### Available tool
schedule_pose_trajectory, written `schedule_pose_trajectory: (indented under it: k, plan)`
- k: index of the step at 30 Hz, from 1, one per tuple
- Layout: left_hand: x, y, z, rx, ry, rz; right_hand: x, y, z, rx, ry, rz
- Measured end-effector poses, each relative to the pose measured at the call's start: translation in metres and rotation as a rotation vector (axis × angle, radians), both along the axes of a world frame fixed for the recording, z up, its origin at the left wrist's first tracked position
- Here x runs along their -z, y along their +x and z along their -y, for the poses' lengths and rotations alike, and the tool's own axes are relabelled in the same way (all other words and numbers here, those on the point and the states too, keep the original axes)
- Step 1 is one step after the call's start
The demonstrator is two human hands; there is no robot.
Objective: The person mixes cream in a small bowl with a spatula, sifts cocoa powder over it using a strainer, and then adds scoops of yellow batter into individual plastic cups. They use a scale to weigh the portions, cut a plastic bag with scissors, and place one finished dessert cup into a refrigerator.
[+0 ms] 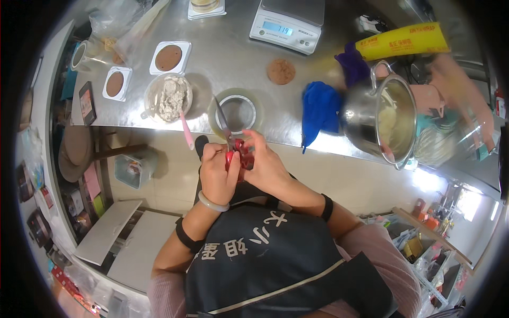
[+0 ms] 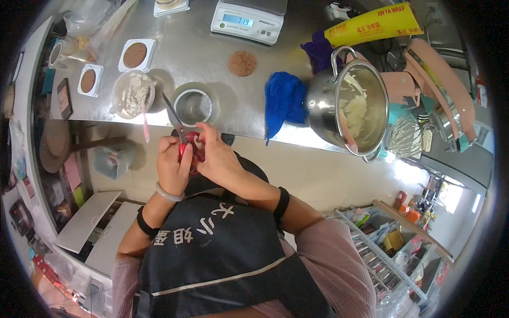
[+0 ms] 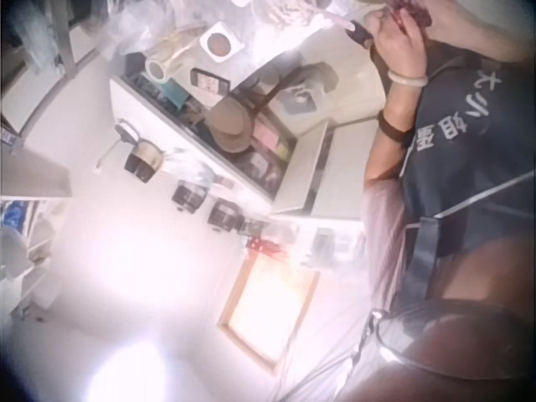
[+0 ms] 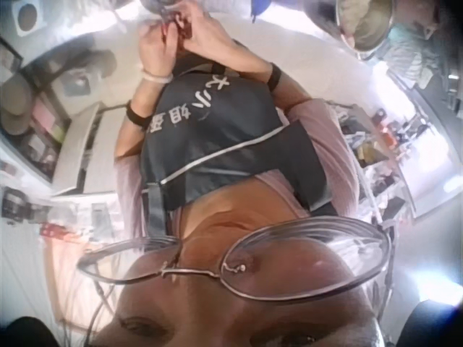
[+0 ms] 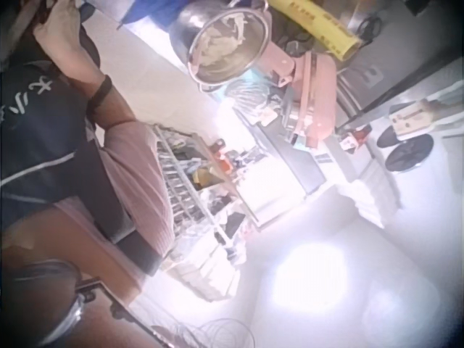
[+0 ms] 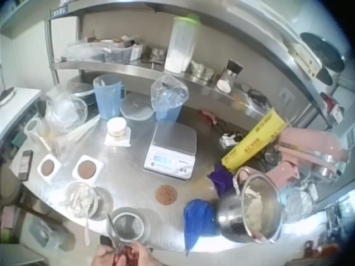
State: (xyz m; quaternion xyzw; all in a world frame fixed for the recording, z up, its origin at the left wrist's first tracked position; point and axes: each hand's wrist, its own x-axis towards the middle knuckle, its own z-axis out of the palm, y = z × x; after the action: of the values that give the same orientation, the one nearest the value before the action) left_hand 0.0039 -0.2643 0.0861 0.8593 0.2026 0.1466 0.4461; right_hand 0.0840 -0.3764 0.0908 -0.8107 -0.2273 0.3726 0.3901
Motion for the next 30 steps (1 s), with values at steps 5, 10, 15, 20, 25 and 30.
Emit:
schedule_pose_trajectory:
  k: [5,10,15,20,25,30]
  plan:
    - [-0.003,-0.005,0.003,0.069,-0.133,0.085,-0.004,0.0,0.02,0.187,0.224,-0.13]
    - [0.018,-0.002,-0.002,0.157,0.003,0.104,0.033,0.04,0.045,0.446,0.352,0.174]
    - [0.036,0.023,0.007,0.235,0.091,0.145,0.072,0.066,0.036,0.4,0.148,0.309]
    - [0.053,0.027,-0.009,0.376,0.341,0.291,0.055,0.065,0.041,0.474,0.114,0.313]
    - [0.067,0.03,-0.029,0.345,0.446,0.352,0.063,0.043,0.059,0.478,0.116,0.253]
    - [0.034,0.048,0.011,0.304,0.353,0.173,0.084,0.034,0.085,0.67,0.318,0.092]
